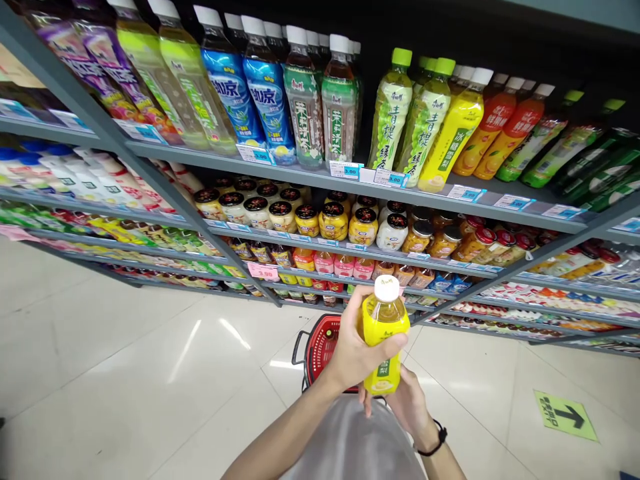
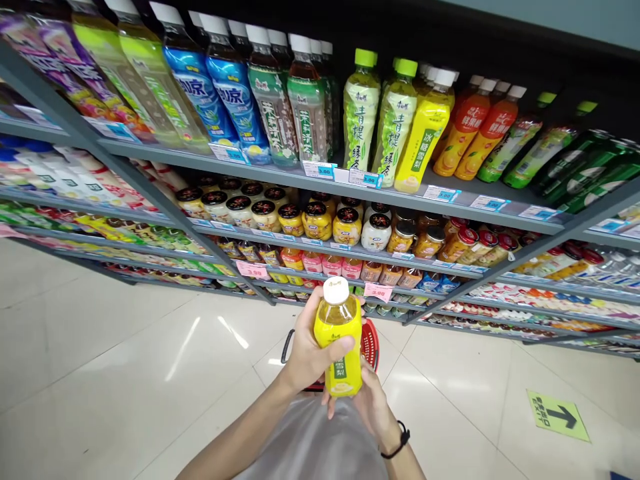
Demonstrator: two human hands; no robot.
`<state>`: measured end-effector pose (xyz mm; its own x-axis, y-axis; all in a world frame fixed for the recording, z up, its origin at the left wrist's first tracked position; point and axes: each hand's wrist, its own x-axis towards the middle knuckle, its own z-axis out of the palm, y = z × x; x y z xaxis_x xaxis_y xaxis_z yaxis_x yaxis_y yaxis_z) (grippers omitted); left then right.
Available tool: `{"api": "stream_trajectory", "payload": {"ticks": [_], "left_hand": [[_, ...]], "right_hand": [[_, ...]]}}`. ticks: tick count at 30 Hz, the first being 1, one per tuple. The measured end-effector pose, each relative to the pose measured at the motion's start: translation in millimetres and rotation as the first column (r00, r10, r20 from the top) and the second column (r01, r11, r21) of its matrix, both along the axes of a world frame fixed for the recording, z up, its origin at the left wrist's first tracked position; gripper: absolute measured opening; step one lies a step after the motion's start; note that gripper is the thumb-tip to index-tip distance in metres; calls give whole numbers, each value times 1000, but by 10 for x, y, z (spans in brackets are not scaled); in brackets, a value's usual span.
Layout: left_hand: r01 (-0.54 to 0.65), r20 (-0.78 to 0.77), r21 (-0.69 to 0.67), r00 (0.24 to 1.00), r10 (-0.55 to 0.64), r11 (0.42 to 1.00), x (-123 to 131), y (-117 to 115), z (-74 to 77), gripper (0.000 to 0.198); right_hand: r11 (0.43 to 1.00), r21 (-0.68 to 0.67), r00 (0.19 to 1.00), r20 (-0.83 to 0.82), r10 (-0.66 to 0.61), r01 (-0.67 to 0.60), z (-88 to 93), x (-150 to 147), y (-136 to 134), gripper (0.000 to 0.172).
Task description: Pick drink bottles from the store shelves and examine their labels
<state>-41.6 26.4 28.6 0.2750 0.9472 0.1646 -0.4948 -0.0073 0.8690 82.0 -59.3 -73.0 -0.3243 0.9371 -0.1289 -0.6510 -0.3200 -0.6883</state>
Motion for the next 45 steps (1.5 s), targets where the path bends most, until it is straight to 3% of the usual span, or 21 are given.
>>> {"api": "stream_trajectory", "payload": {"ticks": [30, 45], "left_hand": [[4, 3, 7, 1000, -4, 1000, 16, 8, -3, 59], [3, -16, 21, 1000, -2, 1000, 33, -4, -25, 58]], "right_hand": [[999, -49, 999, 39, 17, -15, -69, 35, -10, 58], [999, -23, 1000, 11, 23, -22, -37, 40, -33, 50]]}}
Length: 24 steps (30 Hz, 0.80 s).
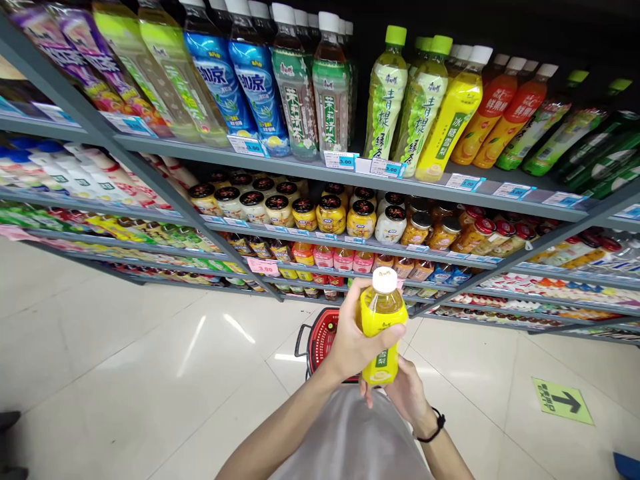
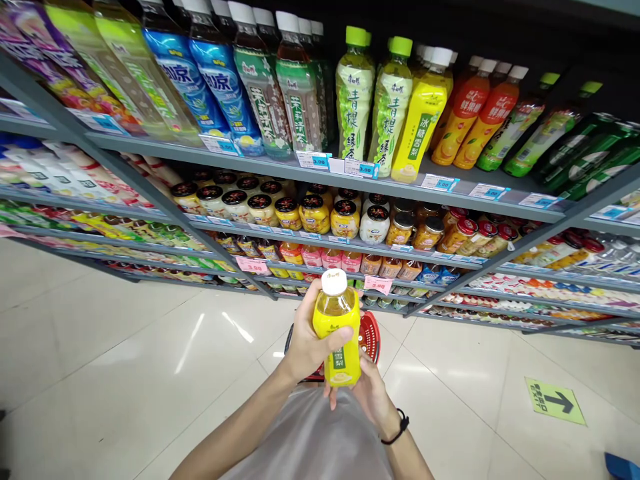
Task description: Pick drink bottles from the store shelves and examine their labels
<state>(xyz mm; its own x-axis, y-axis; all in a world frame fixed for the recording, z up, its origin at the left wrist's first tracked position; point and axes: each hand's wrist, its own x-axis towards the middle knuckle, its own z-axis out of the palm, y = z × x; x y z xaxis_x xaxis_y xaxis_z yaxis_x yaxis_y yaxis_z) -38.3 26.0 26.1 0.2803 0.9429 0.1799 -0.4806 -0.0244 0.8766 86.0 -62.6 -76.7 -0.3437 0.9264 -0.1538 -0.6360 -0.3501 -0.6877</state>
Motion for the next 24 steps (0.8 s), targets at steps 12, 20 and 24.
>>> {"api": "stream_trajectory", "payload": {"ticks": [12, 20, 24], "left_hand": [[-16, 29, -4, 999, 16, 1000, -7, -32, -20, 55], [56, 215, -138, 976, -25, 989, 45, 35, -208, 55], [32, 253, -244, 967, 32, 969, 54, 75, -275, 68]], "right_hand": [[998, 54, 997, -79, -12, 16, 0, -32, 2, 45], [996, -25, 990, -114, 85, -88, 25, -11, 6, 75], [997, -34, 996, -56, 73, -75, -78, 22, -27, 75]]}}
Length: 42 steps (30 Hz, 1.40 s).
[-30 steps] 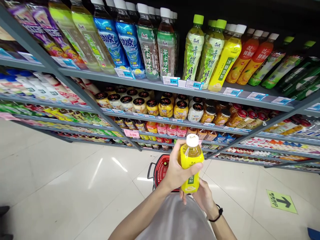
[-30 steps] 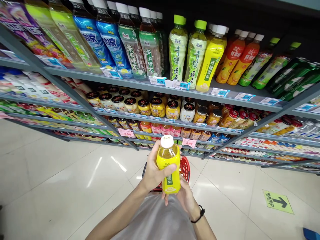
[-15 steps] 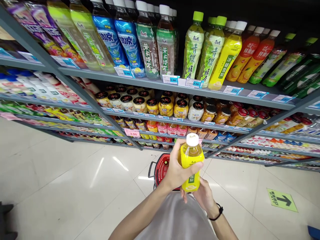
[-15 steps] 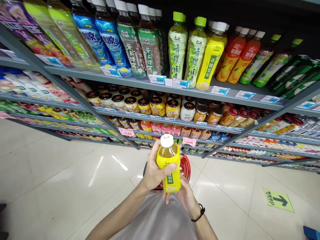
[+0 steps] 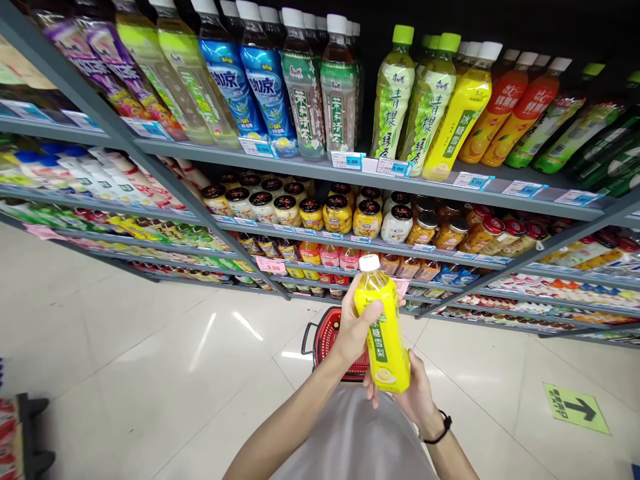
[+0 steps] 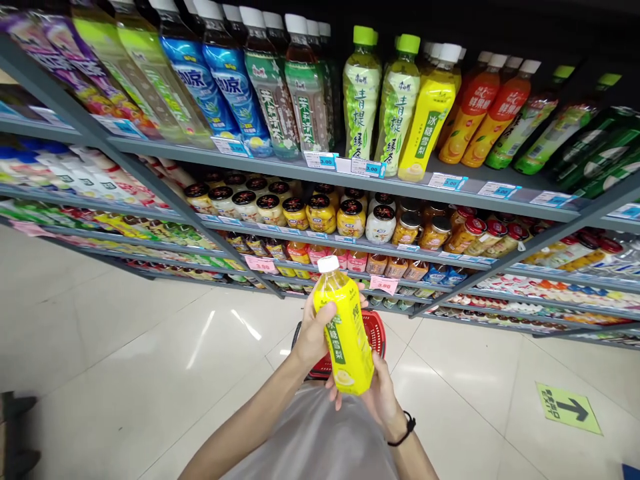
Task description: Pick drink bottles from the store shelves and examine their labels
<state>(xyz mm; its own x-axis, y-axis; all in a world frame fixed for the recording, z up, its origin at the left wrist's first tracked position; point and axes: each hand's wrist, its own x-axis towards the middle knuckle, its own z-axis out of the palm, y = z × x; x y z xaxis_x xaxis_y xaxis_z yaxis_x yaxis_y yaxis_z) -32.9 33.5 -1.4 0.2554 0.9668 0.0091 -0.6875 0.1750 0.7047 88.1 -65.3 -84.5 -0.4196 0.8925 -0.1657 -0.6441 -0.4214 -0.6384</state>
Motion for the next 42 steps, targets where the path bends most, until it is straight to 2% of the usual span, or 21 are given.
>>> {"api": "stream_trajectory", "payload": {"ticks": [5, 7, 10, 13, 16, 21, 24, 27, 31, 35, 38, 40, 42], "left_hand": [[-71, -29, -129, 997, 68, 989, -17, 69, -48, 82], [-91, -34, -157, 996, 87, 983, -16, 112, -89, 81], [-58, 33, -125, 997, 63, 990, -12, 184, -154, 72], [-13, 83, -104, 996, 22, 994, -14, 235, -201, 66], [-22, 65, -155, 997, 33, 988, -19, 245, -211, 65], [1, 62, -261, 998, 16, 965, -18, 231, -162, 73], [28, 91, -281, 996, -2, 959, -11, 237, -159, 67], [36, 148, -301, 989, 9, 953, 1, 253, -188, 55], [45, 221, -351, 975, 36, 935, 3, 287, -231, 46], [48, 258, -371, 965, 53, 927, -19, 318, -264, 48], [46, 284, -367, 957, 65, 929, -36, 332, -291, 56], [36, 279, -351, 958, 69, 936, -46, 340, -309, 54], [26, 260, -332, 963, 65, 943, -57, 346, -319, 50]], "right_hand": [[998, -1, 990, 124, -65, 66, -113, 17, -39, 80], [990, -24, 977, 165, -132, 138, -146, 5, -48, 77], [964, -28, 943, 221, -251, 263, -168, -16, -52, 68], [926, 32, 892, 258, -370, 375, -148, -8, -47, 56], [892, 89, 851, 271, -449, 443, -96, 24, -38, 50], [867, 163, 810, 308, -499, 472, -5, -7, -49, 52], [844, 187, 769, 350, -535, 503, 23, -63, -80, 54], [852, 174, 778, 349, -522, 494, 36, -73, -95, 60], [904, 62, 876, 228, -425, 422, 96, -20, -42, 63], [980, -10, 964, 181, -195, 200, 181, 4, 38, 65], [999, 0, 989, 144, -33, 33, 182, -11, 44, 73], [999, 34, 983, 180, -39, 33, 148, -22, 27, 70], [994, 78, 969, 228, -98, 82, 101, -29, 11, 65]]}}
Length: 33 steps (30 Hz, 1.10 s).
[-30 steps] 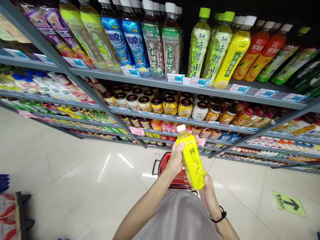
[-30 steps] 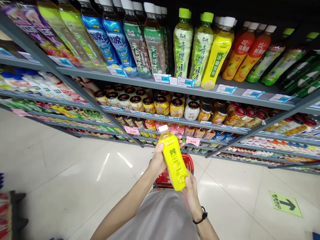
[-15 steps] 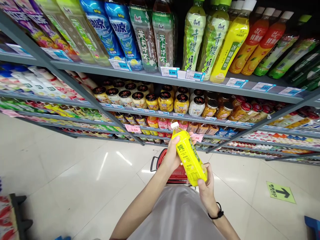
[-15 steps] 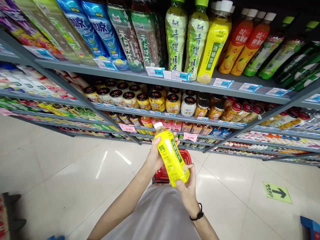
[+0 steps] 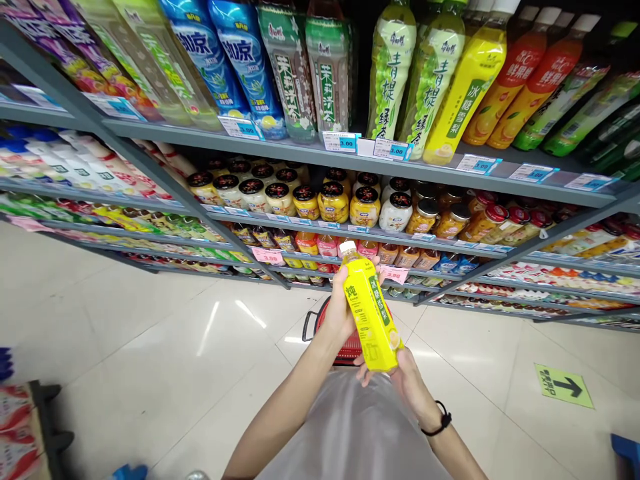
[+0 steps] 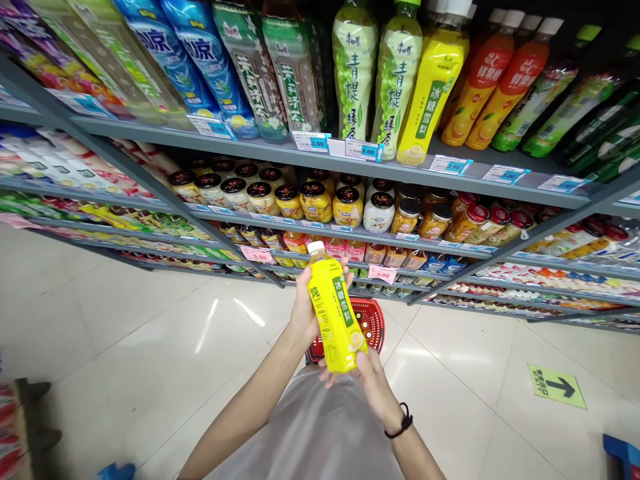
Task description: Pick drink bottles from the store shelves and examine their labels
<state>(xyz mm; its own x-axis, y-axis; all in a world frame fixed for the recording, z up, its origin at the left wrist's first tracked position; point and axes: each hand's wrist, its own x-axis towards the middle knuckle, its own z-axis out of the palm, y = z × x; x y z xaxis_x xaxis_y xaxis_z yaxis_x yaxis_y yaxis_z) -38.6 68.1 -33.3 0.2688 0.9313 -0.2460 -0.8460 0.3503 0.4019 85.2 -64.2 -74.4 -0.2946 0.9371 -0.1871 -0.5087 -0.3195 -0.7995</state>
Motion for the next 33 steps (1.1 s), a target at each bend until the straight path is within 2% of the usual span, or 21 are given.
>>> {"api": "stream_trajectory", "payload": {"ticks": [7, 11, 16, 21, 23, 26, 29, 33], "left_hand": [[-5, -68, 57, 998, 9, 998, -45, -6, 45, 46], [-12, -77, 46, 997, 16, 999, -66, 10, 51, 44], [-7, -87, 23, 996, 9, 1000, -59, 31, 53, 42], [3, -109, 34, 994, 1, 999, -65, 33, 58, 45], [20, -105, 27, 994, -17, 999, -78, 27, 48, 46], [33, -102, 21, 994, -30, 999, -101, 16, 18, 45], [41, -89, 24, 995, -38, 999, -120, 15, -10, 43], [35, -87, -8, 996, -36, 999, -132, 26, -15, 43]], "right_hand": [[978, 25, 967, 145, -208, 207, -133, -26, -30, 58], [942, 45, 892, 309, -330, 333, -189, -30, -87, 61], [918, 158, 797, 457, -395, 363, -222, -20, -137, 62], [911, 276, 626, 662, -412, 308, -239, 6, -160, 72], [890, 354, 547, 702, -456, 287, -247, 11, -164, 72], [829, 509, 453, 697, -556, 234, -250, 19, -153, 68], [743, 651, 355, 664, -658, 158, -241, 70, -120, 63], [621, 783, 248, 597, -763, 23, -239, 182, -65, 68]]}}
